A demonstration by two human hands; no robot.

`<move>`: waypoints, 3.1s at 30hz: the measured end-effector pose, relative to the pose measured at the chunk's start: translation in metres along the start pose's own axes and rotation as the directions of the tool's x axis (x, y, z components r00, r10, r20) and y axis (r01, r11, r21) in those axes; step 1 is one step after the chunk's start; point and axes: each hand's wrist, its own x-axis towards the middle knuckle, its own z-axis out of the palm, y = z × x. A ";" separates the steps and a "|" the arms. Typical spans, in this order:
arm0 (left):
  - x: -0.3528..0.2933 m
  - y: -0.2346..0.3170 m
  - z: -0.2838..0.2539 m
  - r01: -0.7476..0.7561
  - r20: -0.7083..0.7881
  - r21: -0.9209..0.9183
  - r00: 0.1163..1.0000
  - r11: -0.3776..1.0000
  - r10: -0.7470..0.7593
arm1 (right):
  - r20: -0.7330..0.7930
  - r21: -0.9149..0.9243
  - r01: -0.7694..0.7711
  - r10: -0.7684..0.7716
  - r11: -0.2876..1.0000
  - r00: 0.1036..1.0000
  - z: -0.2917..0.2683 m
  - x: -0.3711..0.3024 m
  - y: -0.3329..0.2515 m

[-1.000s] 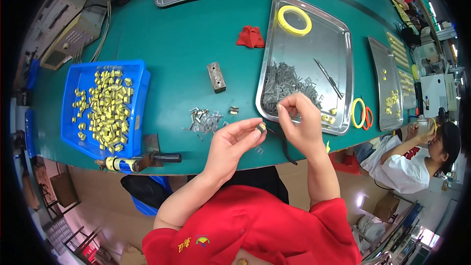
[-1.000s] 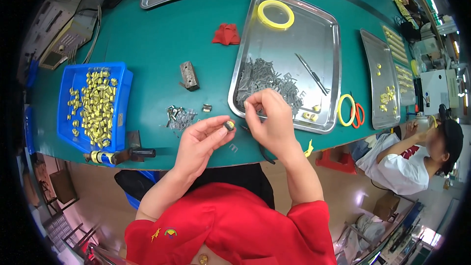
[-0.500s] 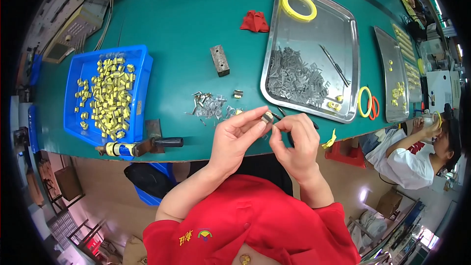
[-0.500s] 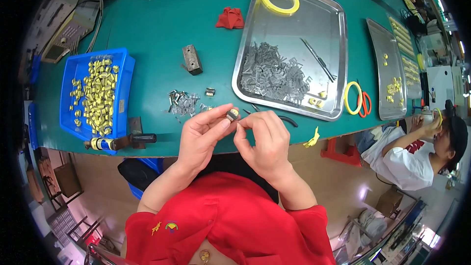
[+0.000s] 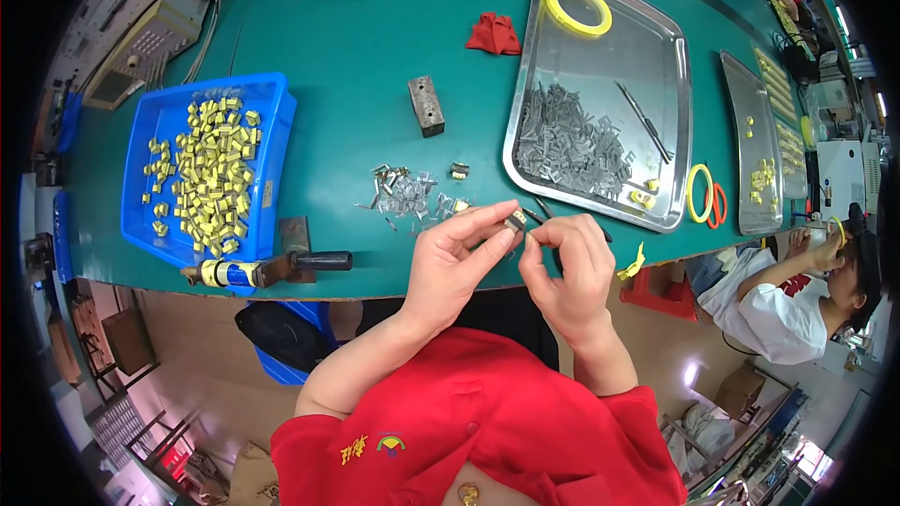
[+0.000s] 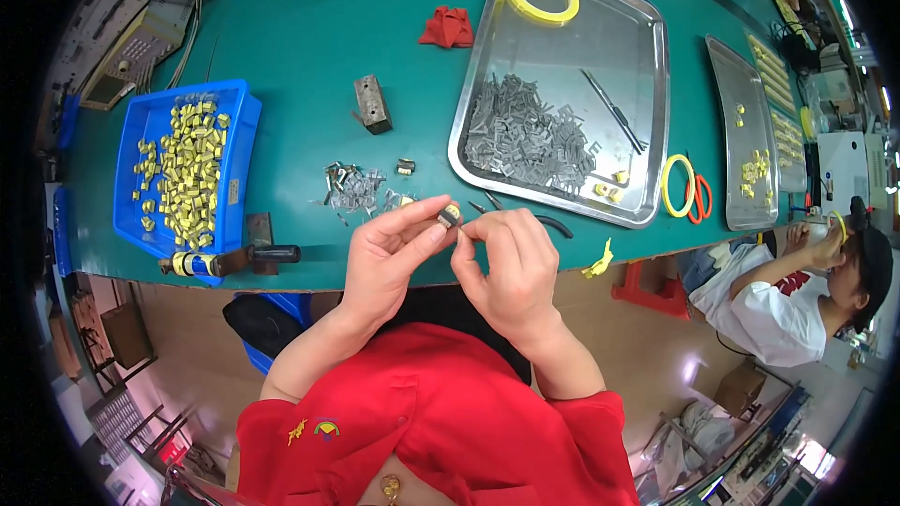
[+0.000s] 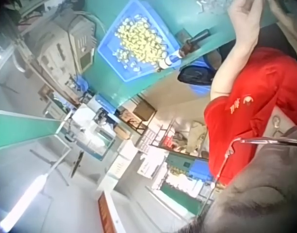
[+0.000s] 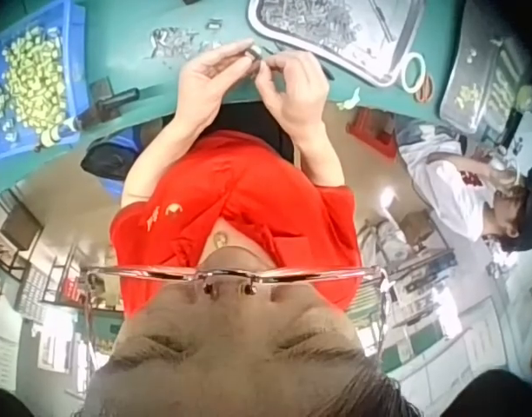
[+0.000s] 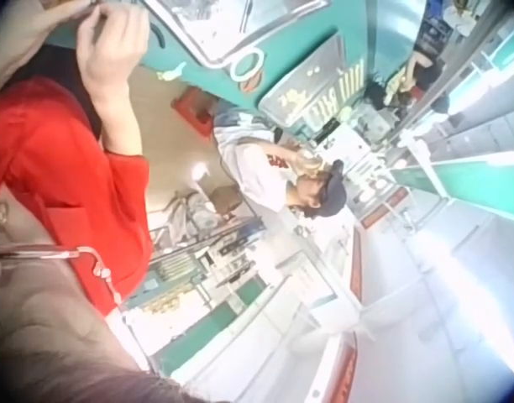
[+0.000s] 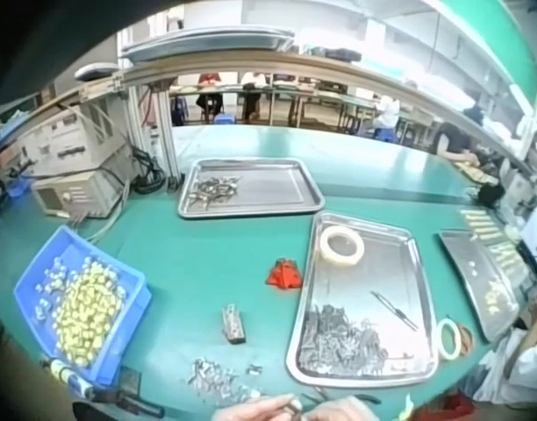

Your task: The person assembles small electronic components by hand at a factory workbench, combining metal parts and plastic parts from trays.

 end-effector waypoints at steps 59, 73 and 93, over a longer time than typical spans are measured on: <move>0.015 0.025 -0.022 0.142 0.043 0.050 0.989 0.989 -0.144 | 0.173 -0.281 0.133 -0.086 0.950 0.981 0.021 0.067 0.075; 0.004 0.017 -0.019 0.024 0.019 0.209 0.999 0.978 -0.028 | 0.007 0.004 -0.163 0.163 0.987 0.987 0.013 0.041 0.054; -0.012 0.009 -0.010 -0.043 0.021 0.198 0.999 0.979 0.039 | 0.081 0.205 -0.190 0.177 0.960 0.981 0.001 -0.008 -0.020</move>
